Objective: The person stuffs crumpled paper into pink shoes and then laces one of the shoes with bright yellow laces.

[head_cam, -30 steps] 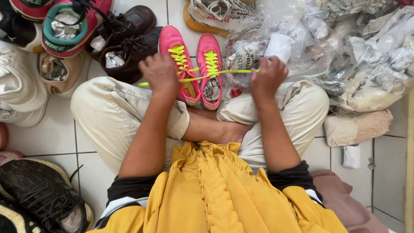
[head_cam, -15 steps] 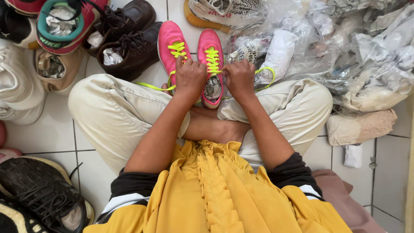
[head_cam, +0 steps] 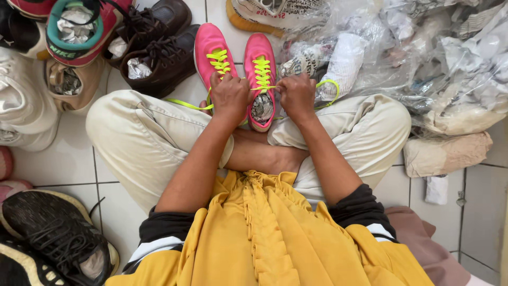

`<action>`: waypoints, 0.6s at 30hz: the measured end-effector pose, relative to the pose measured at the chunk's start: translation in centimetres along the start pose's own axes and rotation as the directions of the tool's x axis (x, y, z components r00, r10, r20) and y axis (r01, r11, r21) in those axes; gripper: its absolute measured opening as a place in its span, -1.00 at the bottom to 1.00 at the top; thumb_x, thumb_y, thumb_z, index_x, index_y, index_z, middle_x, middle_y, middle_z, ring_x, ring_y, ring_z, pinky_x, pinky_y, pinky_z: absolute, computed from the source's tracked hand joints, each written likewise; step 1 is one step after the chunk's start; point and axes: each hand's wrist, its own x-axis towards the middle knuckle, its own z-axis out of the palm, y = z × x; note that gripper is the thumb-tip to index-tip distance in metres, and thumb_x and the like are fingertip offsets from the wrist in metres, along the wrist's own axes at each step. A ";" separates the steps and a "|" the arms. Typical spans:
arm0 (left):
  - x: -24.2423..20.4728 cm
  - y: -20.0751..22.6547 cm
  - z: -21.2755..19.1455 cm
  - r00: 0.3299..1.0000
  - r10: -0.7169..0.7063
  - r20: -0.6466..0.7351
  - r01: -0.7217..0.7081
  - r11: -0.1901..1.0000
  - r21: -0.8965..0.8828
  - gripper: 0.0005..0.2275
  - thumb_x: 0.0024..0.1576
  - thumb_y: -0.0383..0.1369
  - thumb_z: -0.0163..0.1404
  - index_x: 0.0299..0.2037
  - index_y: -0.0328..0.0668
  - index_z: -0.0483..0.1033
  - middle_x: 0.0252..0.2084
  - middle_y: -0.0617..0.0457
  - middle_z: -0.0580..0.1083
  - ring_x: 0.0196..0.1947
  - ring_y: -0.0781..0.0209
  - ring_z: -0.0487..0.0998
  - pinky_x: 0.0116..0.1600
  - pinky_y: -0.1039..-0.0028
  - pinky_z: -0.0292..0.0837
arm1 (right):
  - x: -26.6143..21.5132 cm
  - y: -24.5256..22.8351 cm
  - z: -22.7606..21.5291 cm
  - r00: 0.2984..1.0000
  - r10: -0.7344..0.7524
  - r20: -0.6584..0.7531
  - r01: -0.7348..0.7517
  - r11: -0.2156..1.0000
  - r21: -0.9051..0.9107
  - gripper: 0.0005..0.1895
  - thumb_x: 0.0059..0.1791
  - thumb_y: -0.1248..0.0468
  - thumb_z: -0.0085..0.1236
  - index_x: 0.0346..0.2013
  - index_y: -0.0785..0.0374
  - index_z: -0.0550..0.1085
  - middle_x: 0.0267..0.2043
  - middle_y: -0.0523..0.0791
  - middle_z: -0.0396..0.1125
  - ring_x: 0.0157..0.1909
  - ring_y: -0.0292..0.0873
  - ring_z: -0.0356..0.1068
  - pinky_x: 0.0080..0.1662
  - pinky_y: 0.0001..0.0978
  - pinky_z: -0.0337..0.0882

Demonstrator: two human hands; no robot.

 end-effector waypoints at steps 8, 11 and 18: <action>0.5 -0.2 -0.7 1.000 -0.004 0.018 0.003 1.000 0.029 -0.82 -0.10 -0.20 0.14 -0.57 -0.04 0.47 -0.64 0.05 0.39 -0.40 0.07 0.47 0.03 0.05 0.20 | 0.1 0.7 0.8 1.000 0.007 0.013 -0.006 1.000 -0.024 -0.86 -0.09 -0.03 0.35 -0.46 -0.21 0.54 -0.51 -0.30 0.29 -0.19 -0.08 0.32 -0.09 -0.17 0.24; 0.3 0.3 -1.2 0.998 -0.006 0.062 0.002 0.998 0.057 -0.83 -0.10 -0.20 0.17 -0.56 -0.04 0.50 -0.63 0.05 0.42 -0.41 0.07 0.49 0.01 0.06 0.20 | -0.6 0.8 1.6 0.999 0.030 0.037 -0.029 0.999 -0.023 -0.86 -0.10 -0.01 0.35 -0.47 -0.21 0.54 -0.51 -0.30 0.29 -0.19 -0.07 0.33 -0.11 -0.14 0.25; -1.1 -0.3 -0.4 0.990 -0.038 0.138 0.041 0.999 -0.017 -0.77 -0.02 -0.10 0.13 -0.59 0.01 0.54 -0.65 0.05 0.43 -0.46 0.01 0.51 -0.05 0.09 0.23 | -1.3 1.4 2.6 0.968 0.105 0.227 -0.130 0.987 0.098 -0.90 0.03 0.03 0.20 -0.32 -0.11 0.55 -0.40 -0.13 0.39 -0.14 0.09 0.40 -0.05 0.00 0.36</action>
